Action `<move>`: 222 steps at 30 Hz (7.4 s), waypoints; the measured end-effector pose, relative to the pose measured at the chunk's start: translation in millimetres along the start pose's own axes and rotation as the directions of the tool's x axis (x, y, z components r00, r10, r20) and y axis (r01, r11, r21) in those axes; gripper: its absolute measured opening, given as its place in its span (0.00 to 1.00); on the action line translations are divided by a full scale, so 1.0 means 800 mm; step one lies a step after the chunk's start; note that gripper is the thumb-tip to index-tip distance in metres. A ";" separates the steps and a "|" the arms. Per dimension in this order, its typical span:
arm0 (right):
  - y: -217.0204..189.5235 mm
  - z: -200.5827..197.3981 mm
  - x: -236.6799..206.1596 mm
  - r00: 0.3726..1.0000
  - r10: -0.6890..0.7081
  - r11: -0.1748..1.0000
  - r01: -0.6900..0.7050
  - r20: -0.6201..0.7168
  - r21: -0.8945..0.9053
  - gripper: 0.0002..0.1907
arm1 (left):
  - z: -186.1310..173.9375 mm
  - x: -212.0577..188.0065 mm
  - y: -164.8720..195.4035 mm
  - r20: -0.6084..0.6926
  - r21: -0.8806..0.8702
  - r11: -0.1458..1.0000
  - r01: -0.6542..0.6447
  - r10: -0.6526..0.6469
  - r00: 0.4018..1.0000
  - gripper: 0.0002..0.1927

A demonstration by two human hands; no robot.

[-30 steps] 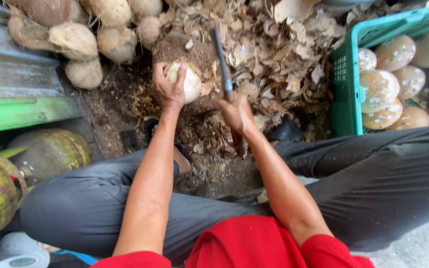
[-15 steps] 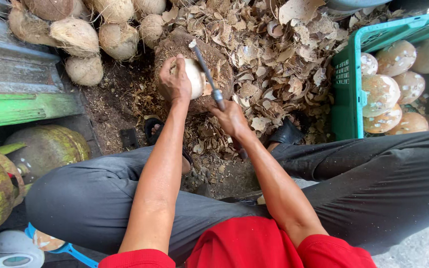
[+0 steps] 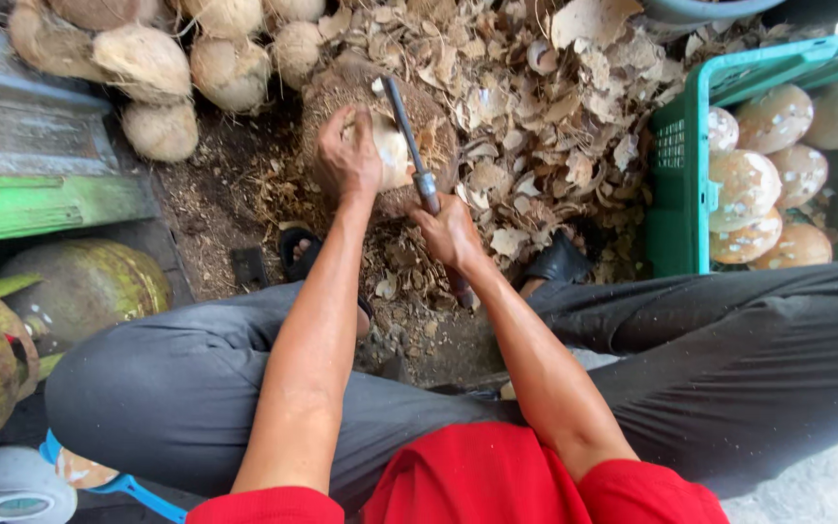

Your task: The person sits on the ground and husks coconuts, holding each coconut against a wooden chopping block and striking off the fibrous husk with a machete. Husked coconuts are set aside and a new unhusked coconut is picked up to continue.

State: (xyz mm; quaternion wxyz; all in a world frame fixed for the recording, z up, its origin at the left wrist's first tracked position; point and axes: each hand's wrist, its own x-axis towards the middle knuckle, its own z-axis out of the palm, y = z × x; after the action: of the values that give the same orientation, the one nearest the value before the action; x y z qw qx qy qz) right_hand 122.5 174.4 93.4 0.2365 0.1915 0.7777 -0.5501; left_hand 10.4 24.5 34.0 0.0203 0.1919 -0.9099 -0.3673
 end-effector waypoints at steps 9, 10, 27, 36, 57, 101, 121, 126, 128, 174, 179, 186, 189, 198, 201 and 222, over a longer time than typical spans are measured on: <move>0.009 0.004 -0.005 0.979 -0.154 0.965 0.178 -0.135 0.193 0.20 | 0.001 -0.001 0.004 -0.001 0.012 1.000 0.014 -0.014 1.000 0.19; 0.013 0.006 -0.001 0.973 -0.174 0.956 0.204 -0.149 0.211 0.20 | 0.003 -0.001 0.005 -0.006 -0.010 0.999 0.031 -0.031 0.999 0.18; 0.006 0.014 0.002 0.999 0.032 0.966 -0.041 0.039 0.257 0.12 | -0.003 0.016 -0.012 0.072 0.006 0.996 0.084 -0.084 0.994 0.18; -0.017 0.000 -0.017 0.989 0.101 0.967 -0.123 0.105 0.223 0.14 | -0.005 0.022 -0.019 0.085 -0.033 0.998 0.056 -0.053 0.995 0.17; 0.016 -0.010 -0.015 0.999 0.046 0.853 -0.051 0.021 0.519 0.12 | -0.020 0.005 0.004 0.042 -0.086 0.996 -0.029 0.033 0.999 0.16; 0.068 0.021 0.029 0.937 0.070 0.880 -0.219 0.341 0.421 0.09 | -0.023 0.037 -0.022 0.125 -0.123 0.987 0.107 -0.092 0.988 0.16; -0.005 -0.005 -0.011 0.983 0.063 0.983 -0.091 0.174 0.158 0.17 | 0.012 0.007 -0.011 0.011 -0.023 0.989 0.149 -0.149 0.989 0.29; -0.014 -0.030 -0.014 0.989 -0.136 0.966 0.145 -0.056 0.212 0.12 | 0.025 0.004 -0.014 0.000 -0.009 0.988 0.155 -0.155 0.988 0.25; -0.003 -0.018 -0.008 0.966 -0.237 0.931 0.256 -0.101 0.261 0.15 | 0.029 0.000 -0.015 -0.085 -0.013 0.998 0.065 -0.066 0.994 0.25; -0.017 -0.031 -0.024 0.994 -0.088 0.983 0.097 -0.065 0.153 0.15 | -0.003 0.004 -0.010 0.079 -0.275 0.949 0.153 -0.136 0.988 0.32; -0.014 -0.016 -0.022 0.996 -0.061 0.998 0.058 -0.060 -0.038 0.18 | 0.003 -0.011 0.014 0.049 -0.194 0.942 0.275 -0.271 0.961 0.30; 0.005 -0.024 -0.021 0.976 -0.186 0.974 0.198 -0.116 0.110 0.13 | 0.040 0.000 0.004 -0.188 -0.246 0.967 0.064 -0.113 0.976 0.25; 0.017 -0.021 -0.011 0.996 0.033 0.997 -0.027 -0.077 0.078 0.15 | 0.040 0.001 -0.004 -0.103 -0.166 0.974 0.157 -0.175 0.979 0.23; 0.034 -0.040 0.004 0.991 0.122 0.992 -0.120 0.063 -0.021 0.13 | 0.008 0.001 0.022 0.117 -0.134 0.931 0.340 -0.326 0.938 0.27; 0.023 -0.033 -0.011 0.995 -0.077 0.996 0.079 -0.062 0.031 0.14 | 0.009 -0.003 0.037 0.127 -0.218 0.937 0.273 -0.250 0.960 0.27; -0.007 -0.067 -0.021 0.983 -0.105 0.994 0.098 -0.151 -0.053 0.12 | 0.037 0.005 0.007 0.078 -0.362 0.893 0.269 -0.258 0.963 0.34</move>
State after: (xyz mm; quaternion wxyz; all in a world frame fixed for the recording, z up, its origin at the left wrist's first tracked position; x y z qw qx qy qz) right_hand 125.1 222.9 122.6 0.1521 0.1880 0.8146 -0.5272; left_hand -0.5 46.0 15.8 -0.0066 0.3008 -0.7903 -0.5337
